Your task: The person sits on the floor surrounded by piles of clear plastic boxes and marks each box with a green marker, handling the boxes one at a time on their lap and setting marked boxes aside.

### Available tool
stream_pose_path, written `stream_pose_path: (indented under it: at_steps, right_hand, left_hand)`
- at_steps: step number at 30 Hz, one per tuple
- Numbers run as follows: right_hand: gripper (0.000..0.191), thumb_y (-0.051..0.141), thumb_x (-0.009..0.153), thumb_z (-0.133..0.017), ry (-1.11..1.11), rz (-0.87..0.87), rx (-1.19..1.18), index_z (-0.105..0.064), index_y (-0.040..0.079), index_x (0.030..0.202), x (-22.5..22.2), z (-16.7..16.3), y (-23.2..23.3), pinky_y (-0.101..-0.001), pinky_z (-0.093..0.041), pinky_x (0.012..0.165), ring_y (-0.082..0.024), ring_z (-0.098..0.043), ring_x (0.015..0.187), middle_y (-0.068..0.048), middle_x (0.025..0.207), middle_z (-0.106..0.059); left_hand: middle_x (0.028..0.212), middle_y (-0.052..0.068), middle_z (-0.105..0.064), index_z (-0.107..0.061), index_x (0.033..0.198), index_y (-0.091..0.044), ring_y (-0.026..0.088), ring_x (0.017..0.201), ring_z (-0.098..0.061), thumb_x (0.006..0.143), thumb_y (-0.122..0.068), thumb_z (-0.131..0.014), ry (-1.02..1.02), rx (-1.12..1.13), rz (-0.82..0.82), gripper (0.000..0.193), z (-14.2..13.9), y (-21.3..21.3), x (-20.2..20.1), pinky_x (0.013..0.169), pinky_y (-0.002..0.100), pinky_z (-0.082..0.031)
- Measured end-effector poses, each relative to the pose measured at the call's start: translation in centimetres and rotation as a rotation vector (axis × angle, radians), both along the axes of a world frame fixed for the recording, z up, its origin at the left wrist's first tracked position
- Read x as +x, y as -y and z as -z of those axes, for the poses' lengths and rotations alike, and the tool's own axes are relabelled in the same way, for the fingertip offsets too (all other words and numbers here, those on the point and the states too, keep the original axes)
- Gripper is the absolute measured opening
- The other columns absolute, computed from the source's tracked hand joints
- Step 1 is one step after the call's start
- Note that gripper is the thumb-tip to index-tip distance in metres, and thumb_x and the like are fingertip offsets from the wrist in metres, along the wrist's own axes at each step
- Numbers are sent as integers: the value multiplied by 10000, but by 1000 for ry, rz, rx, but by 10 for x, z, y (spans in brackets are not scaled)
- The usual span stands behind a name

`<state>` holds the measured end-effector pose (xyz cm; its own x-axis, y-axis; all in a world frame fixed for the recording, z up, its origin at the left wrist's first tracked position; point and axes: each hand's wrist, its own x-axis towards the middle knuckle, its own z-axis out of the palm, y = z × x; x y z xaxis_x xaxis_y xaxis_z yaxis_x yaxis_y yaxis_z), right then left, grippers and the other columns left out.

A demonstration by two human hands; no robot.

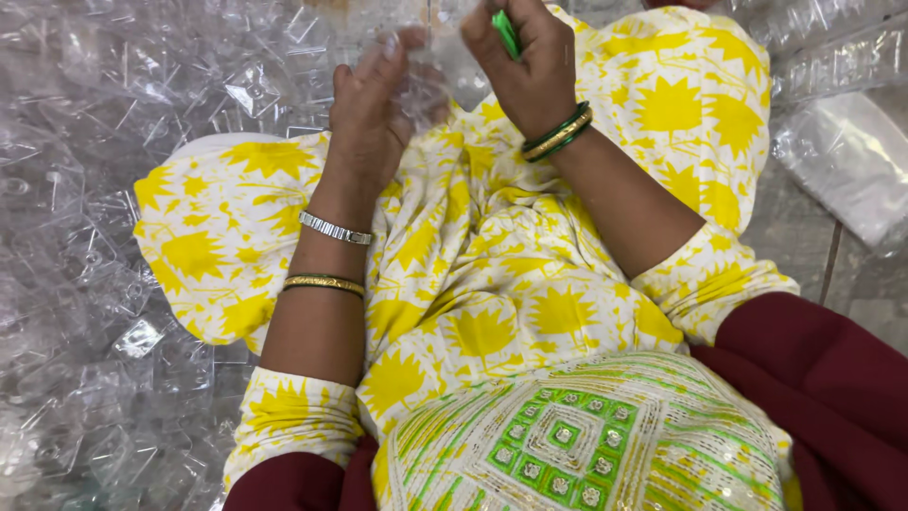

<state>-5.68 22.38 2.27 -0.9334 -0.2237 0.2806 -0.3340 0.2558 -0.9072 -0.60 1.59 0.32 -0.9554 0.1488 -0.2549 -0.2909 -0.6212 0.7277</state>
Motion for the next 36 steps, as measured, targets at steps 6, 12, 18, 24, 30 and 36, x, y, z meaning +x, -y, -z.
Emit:
stream_pose_path:
  at_steps: [6, 12, 18, 24, 30, 36]
  right_hand:
    - [435, 395, 1122, -601, -74, -201, 347, -579, 30, 887, 10, -3, 4, -392, -426, 619, -302, -549, 654, -142, 731, -552]
    - [543, 593, 1003, -653, -287, -315, 490, -576, 60, 937, 17, -6, 12, -467, -486, 626, -371, -655, 746, -131, 777, -636]
    - [640, 695, 968, -653, -369, -229, 614, -571, 61, 1002, 29, -3, 23, -480, -496, 594, -364, -665, 722, -121, 764, -655]
    - [624, 687, 996, -634, -293, -211, 666, -564, 69, 944, 32, -2, 27, -485, -488, 575, -362, -653, 675, -123, 713, -639]
    - [598, 659, 996, -628, -273, -218, 659, -600, 72, 886, 32, -8, 28, -483, -487, 555, -353, -657, 646, -115, 674, -642]
    - [557, 629, 1019, -639, -212, -183, 656, -633, 120, 795, 40, -8, 34, -476, -503, 594, -337, -671, 663, -109, 664, -643]
  left_hand:
    - [975, 35, -613, -512, 1258, -101, 131, 844, -633, 992, -310, -775, -153, 1, -286, 429, -1, -2, -4, 750, 330, -588]
    - [1088, 31, -589, -504, 1244, -115, 139, 989, -611, 964, -227, -823, -176, 7, -320, 439, -1, -5, -4, 851, 311, -546]
    - [1174, 33, -544, -494, 1275, -123, 142, 1061, -566, 978, -239, -829, -236, -93, -295, 462, -2, -6, -2, 935, 340, -529]
    - [1152, 44, -553, -486, 1285, -129, 138, 1056, -572, 960, -268, -834, -232, -184, -263, 496, -3, -6, 0, 940, 336, -550]
    - [1180, 49, -533, -482, 1278, -106, 149, 1057, -563, 982, -279, -832, -238, -169, -295, 490, -3, -6, 1, 908, 345, -563]
    - [1149, 67, -576, -475, 1281, -120, 154, 1024, -602, 963, -271, -842, -234, -245, -330, 508, -2, -5, 2, 911, 343, -586]
